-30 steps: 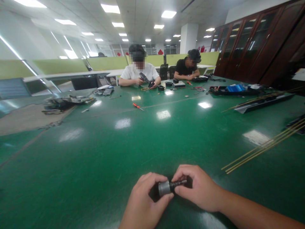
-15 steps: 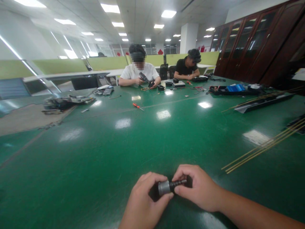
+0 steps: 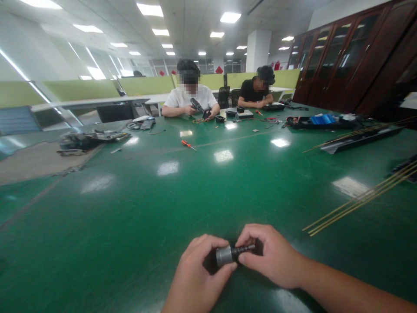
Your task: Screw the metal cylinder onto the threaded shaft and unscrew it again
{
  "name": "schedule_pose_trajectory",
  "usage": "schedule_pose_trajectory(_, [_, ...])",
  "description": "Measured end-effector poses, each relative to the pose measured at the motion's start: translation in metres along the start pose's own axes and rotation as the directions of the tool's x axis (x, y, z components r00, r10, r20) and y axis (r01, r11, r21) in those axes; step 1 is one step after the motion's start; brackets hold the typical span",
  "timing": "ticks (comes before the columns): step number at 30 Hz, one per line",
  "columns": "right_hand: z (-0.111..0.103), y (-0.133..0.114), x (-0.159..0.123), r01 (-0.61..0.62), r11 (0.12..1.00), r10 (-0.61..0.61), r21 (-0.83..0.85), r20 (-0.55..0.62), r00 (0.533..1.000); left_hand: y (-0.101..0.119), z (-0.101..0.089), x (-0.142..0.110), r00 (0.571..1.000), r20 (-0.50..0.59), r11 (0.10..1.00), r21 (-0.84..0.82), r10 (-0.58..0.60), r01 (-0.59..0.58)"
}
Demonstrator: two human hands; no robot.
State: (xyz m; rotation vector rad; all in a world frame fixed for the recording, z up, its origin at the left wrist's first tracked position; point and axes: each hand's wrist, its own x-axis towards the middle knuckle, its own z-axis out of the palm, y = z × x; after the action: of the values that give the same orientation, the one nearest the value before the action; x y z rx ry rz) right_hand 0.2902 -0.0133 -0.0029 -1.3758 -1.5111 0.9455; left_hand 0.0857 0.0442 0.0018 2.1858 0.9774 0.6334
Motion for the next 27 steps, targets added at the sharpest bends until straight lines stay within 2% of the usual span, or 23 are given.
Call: schedule_pose_trajectory(27, [-0.001,0.001,-0.0009,-0.018,0.999,0.018,0.027,0.006,1.0,-0.0038,0.0009,-0.0004,1.0,-0.005,1.0,0.011,0.0,0.0])
